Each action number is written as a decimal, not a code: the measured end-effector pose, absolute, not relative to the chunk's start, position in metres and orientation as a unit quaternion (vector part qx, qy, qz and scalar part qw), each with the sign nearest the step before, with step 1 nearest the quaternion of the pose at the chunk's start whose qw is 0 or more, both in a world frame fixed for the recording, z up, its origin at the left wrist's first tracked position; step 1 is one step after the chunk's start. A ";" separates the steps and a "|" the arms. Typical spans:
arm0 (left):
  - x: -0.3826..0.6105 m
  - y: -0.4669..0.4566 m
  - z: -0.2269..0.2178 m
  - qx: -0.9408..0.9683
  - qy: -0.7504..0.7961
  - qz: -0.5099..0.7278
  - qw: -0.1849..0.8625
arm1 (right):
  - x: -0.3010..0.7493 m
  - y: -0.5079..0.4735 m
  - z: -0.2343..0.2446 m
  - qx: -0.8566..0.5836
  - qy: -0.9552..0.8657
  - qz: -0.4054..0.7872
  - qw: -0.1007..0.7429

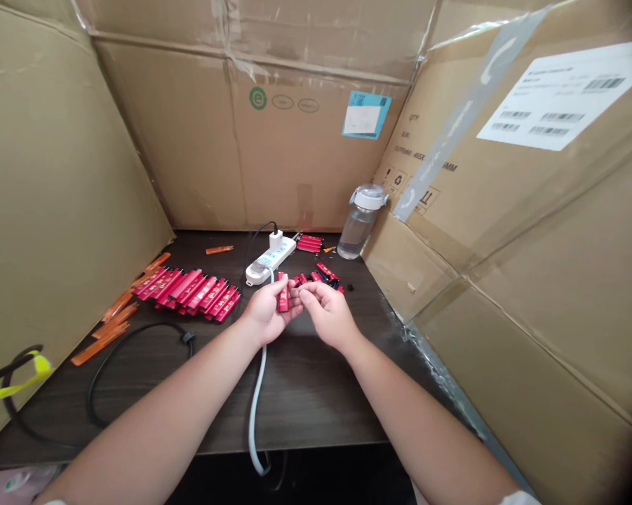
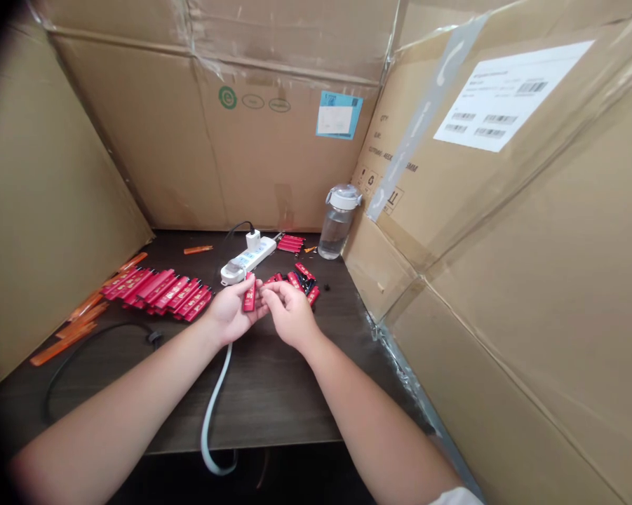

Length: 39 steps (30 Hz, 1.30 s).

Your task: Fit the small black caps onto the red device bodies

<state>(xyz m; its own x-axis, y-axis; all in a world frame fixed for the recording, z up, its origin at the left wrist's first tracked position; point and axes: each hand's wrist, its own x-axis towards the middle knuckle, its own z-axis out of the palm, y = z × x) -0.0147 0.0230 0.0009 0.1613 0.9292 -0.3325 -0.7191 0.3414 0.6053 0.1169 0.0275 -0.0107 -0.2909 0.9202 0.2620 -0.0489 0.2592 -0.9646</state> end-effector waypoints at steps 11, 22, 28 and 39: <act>-0.015 0.021 0.005 0.087 0.310 0.525 0.788 | 0.128 0.032 -0.009 -0.371 -0.723 0.428 0.395; -0.019 0.021 -0.007 0.369 0.386 0.539 0.652 | 0.141 0.048 0.001 -0.328 -0.276 0.816 0.387; -0.018 0.019 -0.007 0.438 0.423 0.503 0.613 | 0.144 0.051 -0.003 -0.307 -0.251 0.832 0.387; -0.020 0.018 -0.005 0.423 0.346 0.501 0.671 | 0.139 0.050 -0.004 -0.321 -0.287 0.807 0.404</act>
